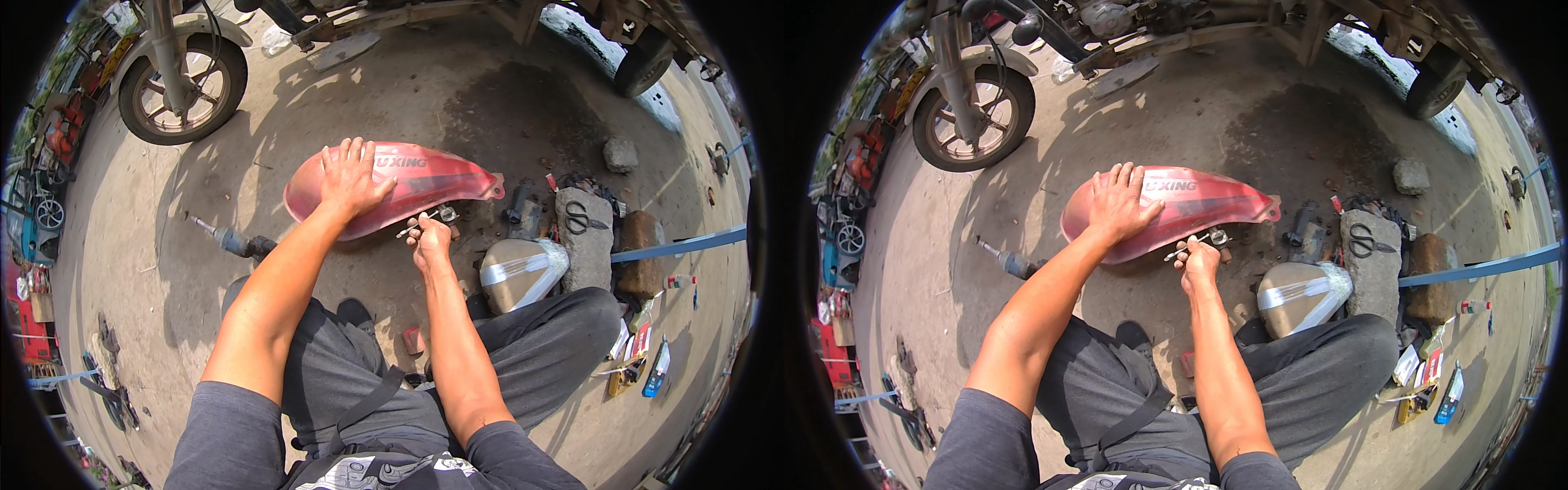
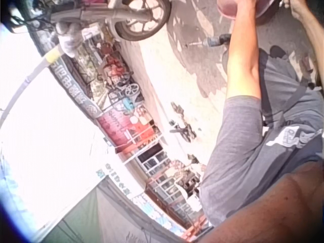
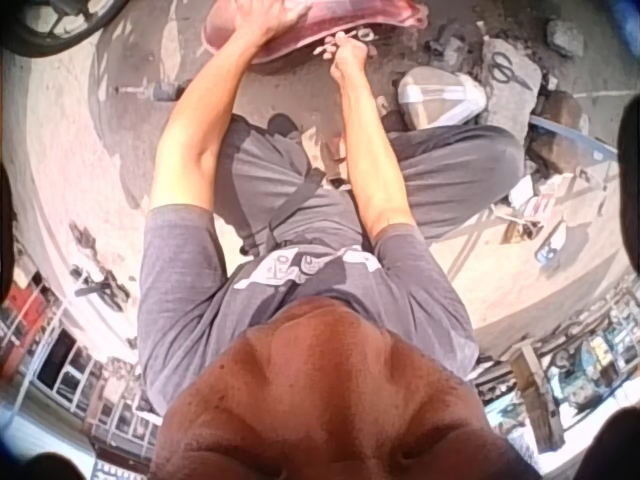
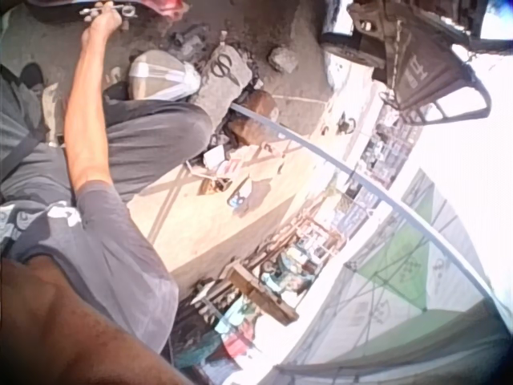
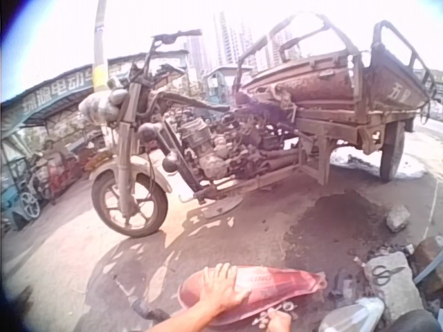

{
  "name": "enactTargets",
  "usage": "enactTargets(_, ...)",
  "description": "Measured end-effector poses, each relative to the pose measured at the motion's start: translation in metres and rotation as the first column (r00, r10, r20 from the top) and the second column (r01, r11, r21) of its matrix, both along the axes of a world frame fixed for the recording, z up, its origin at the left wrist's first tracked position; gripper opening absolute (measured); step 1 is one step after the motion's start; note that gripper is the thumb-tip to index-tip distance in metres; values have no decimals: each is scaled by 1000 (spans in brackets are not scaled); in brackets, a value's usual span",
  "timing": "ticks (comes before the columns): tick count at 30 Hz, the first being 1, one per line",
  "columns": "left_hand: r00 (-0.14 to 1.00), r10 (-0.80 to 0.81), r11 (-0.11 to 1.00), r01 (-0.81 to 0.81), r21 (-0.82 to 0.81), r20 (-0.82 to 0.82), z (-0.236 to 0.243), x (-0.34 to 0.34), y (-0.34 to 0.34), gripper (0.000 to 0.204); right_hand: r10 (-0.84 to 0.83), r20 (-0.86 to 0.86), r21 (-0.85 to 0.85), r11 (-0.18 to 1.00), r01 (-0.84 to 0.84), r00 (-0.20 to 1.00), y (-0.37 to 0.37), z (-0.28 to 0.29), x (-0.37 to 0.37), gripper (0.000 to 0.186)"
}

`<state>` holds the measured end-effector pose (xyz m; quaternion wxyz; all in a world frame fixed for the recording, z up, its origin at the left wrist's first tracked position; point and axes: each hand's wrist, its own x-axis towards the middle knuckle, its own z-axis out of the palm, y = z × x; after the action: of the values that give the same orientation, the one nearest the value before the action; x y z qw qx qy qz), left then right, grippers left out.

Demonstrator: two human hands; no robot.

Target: The person sits on the ground and uses a wrench to tighten a bolt on a red scooter fender. The person holds the fender steady with one hand while turning the wrench with the other.

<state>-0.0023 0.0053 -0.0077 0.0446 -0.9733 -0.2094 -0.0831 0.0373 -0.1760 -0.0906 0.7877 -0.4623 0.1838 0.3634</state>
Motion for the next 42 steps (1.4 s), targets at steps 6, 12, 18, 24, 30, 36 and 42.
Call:
enactTargets(6,1000,-4,1000,4,1,13,0,1,-1,85,42,168,-211,978,-6,985,8,-15,-7,14)
enactTargets(12,1000,-3,1000,3,-7,8,0,1,-3,86,292,498,-646,753,125,817,12,-51,-9,18)
enactTargets(18,1000,3,1000,-3,-5,-4,0,0,-1,86,441,541,-768,606,206,717,6,-45,-16,17)
enactTargets(24,1000,-2,1000,2,-9,0,-1,2,-1,86,115,247,-252,966,-51,962,6,-30,-11,19)
enactTargets(30,1000,3,1000,-4,-14,-7,1,0,0,85,-18,33,-22,1000,19,999,1,0,-3,22)
enactTargets(36,1000,-4,1000,4,5,17,0,1,-1,86,61,215,-192,981,-19,975,7,-20,-9,17)
enactTargets(42,1000,7,1000,-7,-3,-5,2,-3,1,86,225,460,-506,861,46,859,16,-40,-15,20)
